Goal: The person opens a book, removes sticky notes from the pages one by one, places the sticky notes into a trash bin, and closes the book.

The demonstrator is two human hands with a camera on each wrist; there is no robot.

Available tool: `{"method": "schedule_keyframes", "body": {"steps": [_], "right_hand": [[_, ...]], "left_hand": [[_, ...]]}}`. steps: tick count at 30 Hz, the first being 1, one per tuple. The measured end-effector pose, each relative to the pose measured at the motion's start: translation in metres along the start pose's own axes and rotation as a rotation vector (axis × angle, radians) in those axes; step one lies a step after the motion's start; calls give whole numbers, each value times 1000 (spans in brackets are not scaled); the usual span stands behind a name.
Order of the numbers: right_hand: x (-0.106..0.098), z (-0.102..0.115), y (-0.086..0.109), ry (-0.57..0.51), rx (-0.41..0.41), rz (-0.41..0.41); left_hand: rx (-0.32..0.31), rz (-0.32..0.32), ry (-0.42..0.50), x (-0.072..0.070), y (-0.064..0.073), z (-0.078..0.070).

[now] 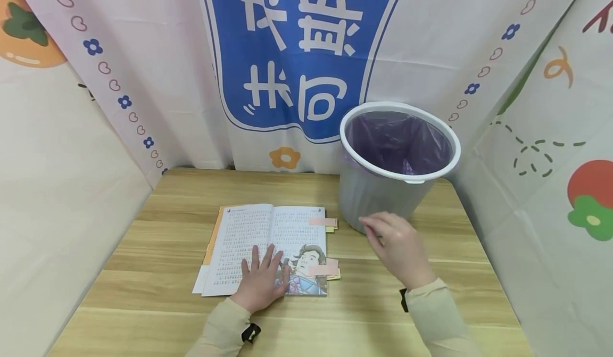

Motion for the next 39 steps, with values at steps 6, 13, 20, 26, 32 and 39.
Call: {"method": "schedule_keyframes", "body": {"steps": [6, 13, 20, 26, 32, 39], "right_hand": [[37, 0, 43, -26, 38, 91], [70, 8, 76, 29, 89, 230], [92, 14, 92, 22, 118, 290], [108, 18, 99, 1, 46, 290], [122, 20, 99, 19, -32, 327], [135, 21, 93, 28, -88, 334]], "left_hand": [[-11, 90, -83, 4, 1, -4], [-30, 100, -120, 9, 0, -5], [-36, 95, -123, 7, 1, -7], [-34, 96, -119, 6, 1, -7], [-34, 105, -117, 6, 1, -8], [-31, 110, -140, 7, 1, -8]]}}
Point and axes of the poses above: each hand's wrist, its own y-axis away from the middle knuckle, its own x-axis out of the palm, z = x × y, the point moved 3 cm from there along -y, towards the middle knuckle, and after that the axes turned 2 degrees about -x, right-handed, at the moved point
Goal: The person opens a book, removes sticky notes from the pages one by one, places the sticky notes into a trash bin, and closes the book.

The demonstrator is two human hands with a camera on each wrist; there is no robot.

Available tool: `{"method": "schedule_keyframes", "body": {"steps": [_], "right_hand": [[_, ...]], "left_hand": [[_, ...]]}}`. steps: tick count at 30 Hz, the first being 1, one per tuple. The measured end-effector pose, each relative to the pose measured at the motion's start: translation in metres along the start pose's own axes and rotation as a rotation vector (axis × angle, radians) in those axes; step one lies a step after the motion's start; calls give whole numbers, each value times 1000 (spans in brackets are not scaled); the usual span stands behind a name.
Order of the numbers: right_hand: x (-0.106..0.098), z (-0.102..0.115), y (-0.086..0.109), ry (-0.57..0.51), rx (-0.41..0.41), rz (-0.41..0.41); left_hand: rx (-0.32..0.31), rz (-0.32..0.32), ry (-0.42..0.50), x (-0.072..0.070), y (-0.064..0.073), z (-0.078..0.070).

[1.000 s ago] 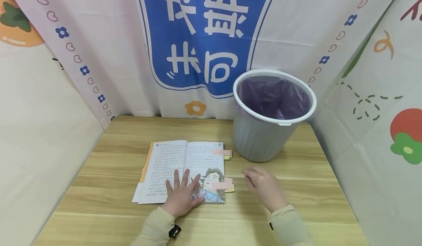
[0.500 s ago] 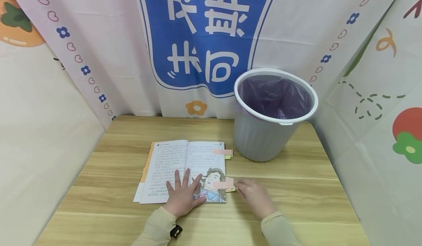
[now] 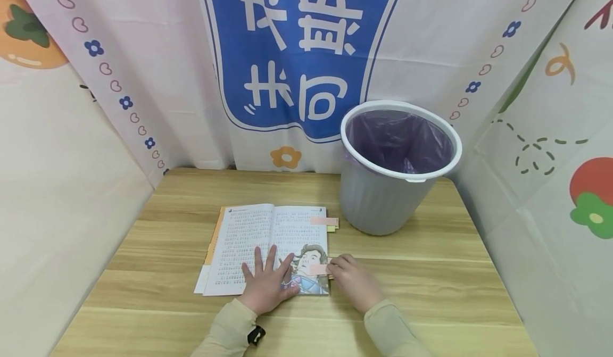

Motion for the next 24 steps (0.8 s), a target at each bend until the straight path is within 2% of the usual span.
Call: {"method": "schedule_keyframes", "body": {"steps": [10, 24], "right_hand": [[9, 0, -4, 91, 19, 104], [8, 4, -8, 154, 23, 152]], "left_hand": [[1, 15, -20, 1, 0, 0], [-10, 29, 3, -1, 0, -1]]}}
Point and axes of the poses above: each hand's wrist, its own y-axis away from the middle knuckle, its own x-axis out of the palm, z = x × y, the point moved 3 cm from there along -y, towards the middle knuckle, and after that the axes turned 2 degrees about -x, right-handed, at the moved point
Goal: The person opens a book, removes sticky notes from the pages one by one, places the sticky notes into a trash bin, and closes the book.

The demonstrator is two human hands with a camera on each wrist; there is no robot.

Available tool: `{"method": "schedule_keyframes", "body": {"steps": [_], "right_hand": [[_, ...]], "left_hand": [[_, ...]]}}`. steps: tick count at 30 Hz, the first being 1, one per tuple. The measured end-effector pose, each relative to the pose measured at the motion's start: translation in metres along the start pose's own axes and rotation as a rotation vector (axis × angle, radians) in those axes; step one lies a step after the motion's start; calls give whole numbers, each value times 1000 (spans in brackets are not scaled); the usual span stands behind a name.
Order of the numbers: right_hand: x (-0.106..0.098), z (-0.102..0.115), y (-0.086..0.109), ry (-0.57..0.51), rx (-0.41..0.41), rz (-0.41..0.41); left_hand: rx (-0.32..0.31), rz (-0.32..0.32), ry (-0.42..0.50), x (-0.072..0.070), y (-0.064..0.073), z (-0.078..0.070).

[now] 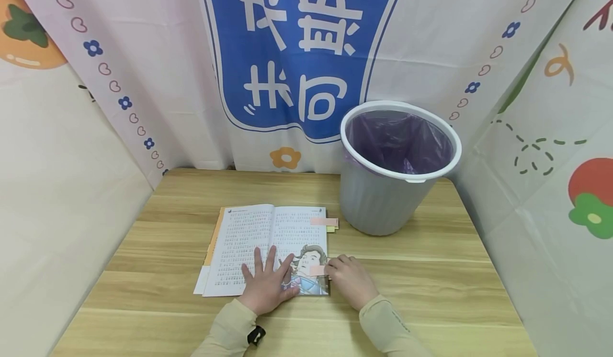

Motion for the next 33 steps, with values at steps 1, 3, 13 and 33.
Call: {"method": "schedule_keyframes", "body": {"steps": [1, 3, 13, 33], "right_hand": [[0, 0, 0, 6, -4, 0], [0, 1, 0, 13, -12, -2], [2, 3, -4, 68, -45, 1], [-1, -2, -13, 82, -23, -84]], "left_hand": [[0, 0, -1, 0, 0, 0], [1, 1, -2, -1, 0, 0], [10, -7, -27, -5, 2, -1], [9, -15, -9, -4, 2, -1]]}}
Point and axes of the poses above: each hand's wrist, its own y-axis away from the middle knuckle, its own x-axis out of the palm, z = x × y, the point moved 3 cm from there along -y, towards the middle knuckle, and after that the axes turned 2 degrees about -x, right-handed, at the moved point
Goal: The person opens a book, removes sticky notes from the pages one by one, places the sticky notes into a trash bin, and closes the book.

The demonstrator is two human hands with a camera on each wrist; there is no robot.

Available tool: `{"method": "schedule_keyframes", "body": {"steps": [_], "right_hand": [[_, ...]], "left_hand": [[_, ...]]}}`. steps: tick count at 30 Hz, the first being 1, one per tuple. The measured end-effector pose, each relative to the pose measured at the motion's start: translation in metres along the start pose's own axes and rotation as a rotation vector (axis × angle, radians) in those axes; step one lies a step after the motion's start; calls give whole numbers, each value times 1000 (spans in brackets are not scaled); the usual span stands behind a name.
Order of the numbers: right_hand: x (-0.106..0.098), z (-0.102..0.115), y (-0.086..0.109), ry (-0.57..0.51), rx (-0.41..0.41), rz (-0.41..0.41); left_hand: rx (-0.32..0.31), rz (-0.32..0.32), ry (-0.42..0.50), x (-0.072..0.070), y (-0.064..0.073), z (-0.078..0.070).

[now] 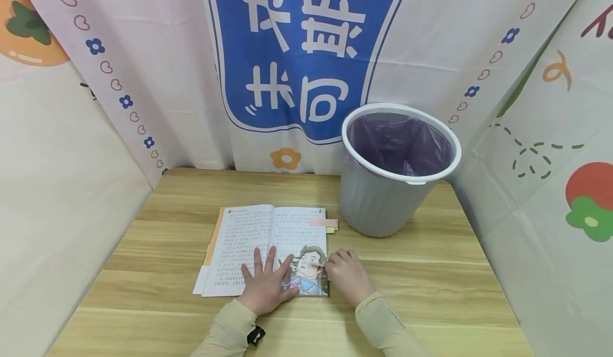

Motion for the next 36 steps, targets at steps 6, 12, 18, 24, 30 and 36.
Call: {"method": "schedule_keyframes", "body": {"steps": [6, 12, 18, 24, 30, 36], "right_hand": [[-12, -8, -5, -78, 50, -93], [-35, -16, -12, -137, 66, -148], [-67, -21, -24, -211, 108, -200], [-108, -26, -37, -268, 88, -288], [-157, -39, -47, -197, 73, -375], [-207, -68, -54, -114, 89, -437]], "left_hand": [[1, 6, 5, 1, 1, 1], [0, 12, -4, 3, 1, 2], [5, 4, -2, 5, 0, 3], [6, 5, -4, 4, 0, 2], [10, 0, -14, 2, 1, 2], [12, 3, -18, 2, 1, 2]]}}
Point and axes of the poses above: each hand's wrist, its own y-axis away from the middle knuckle, its own x-axis out of the palm, z = x × y, the point moved 3 cm from there along -y, towards the middle knuckle, and after that the axes turned 2 degrees about -x, right-handed, at the moved point
